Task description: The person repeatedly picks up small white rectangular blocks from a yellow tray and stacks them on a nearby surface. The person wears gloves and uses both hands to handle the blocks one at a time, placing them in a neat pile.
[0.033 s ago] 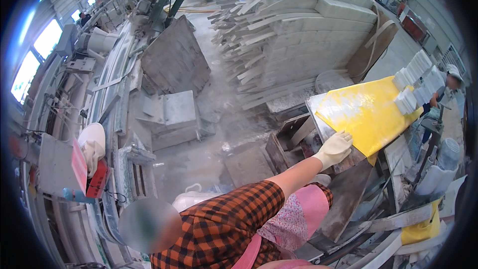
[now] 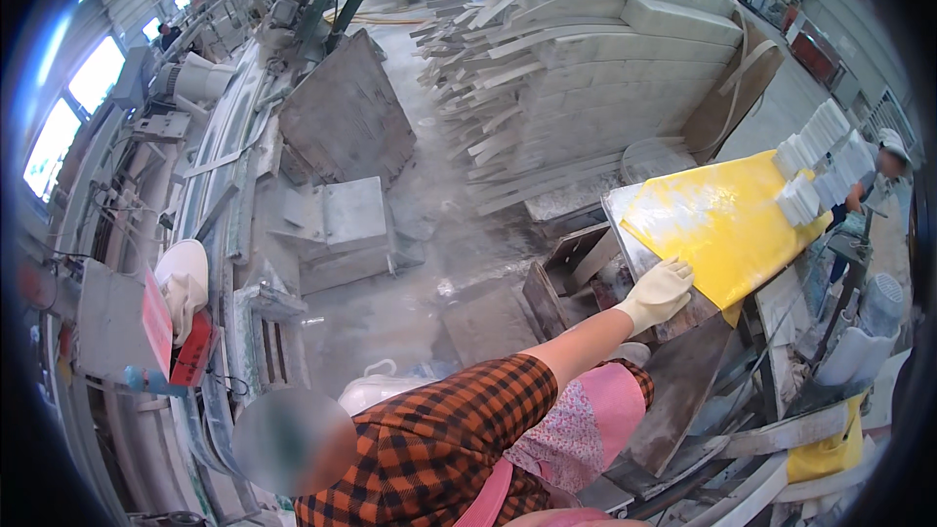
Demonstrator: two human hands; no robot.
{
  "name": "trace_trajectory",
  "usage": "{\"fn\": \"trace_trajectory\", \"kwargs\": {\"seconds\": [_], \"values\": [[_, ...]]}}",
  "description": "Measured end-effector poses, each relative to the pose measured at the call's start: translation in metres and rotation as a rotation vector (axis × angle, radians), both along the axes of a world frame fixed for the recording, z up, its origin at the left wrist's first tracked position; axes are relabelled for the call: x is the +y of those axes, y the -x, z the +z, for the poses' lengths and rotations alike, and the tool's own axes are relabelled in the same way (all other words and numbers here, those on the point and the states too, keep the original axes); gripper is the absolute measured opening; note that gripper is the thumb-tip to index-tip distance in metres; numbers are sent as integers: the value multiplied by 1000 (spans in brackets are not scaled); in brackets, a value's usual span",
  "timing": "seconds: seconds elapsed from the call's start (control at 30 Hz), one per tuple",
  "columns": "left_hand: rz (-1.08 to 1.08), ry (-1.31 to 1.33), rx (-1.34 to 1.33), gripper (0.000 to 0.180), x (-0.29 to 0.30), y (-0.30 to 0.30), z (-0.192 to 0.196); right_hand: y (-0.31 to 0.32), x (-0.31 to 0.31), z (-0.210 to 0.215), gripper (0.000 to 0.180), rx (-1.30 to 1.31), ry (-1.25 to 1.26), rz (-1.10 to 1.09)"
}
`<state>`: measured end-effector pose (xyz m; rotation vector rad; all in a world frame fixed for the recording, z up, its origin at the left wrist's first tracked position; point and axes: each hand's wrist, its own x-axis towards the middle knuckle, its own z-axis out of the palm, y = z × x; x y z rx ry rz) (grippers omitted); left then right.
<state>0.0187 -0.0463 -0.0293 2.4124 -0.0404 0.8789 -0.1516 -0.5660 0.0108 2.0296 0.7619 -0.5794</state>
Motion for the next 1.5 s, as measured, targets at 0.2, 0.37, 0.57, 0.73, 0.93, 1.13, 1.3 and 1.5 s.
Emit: {"fn": "trace_trajectory", "kwargs": {"seconds": [0.2,0.37,0.57,0.73,0.93,1.13,1.3,1.5], "values": [[-31,25,7,35,2,0,1,1,-18,-23,30,26,6,-86],[-2,-24,-38,37,0,-1,-2,1,-46,-47,28,-313,-142,311],[15,-31,-30,40,-2,-2,-4,2,-39,-37,29,-36,-107,-34],[14,-34,-5,42,-2,-1,-4,0,-16,-13,29,-17,-104,29],[7,-23,-1,37,-5,-5,2,4,0,9,30,-43,-286,110],[89,3,-1,31,-11,-4,0,-68,55,23,25,-47,-235,210],[97,-24,-72,30,-14,-9,-8,-143,104,23,25,-67,-263,320],[89,-18,-64,31,-14,-12,-8,-187,142,22,24,-89,-300,410]]}}
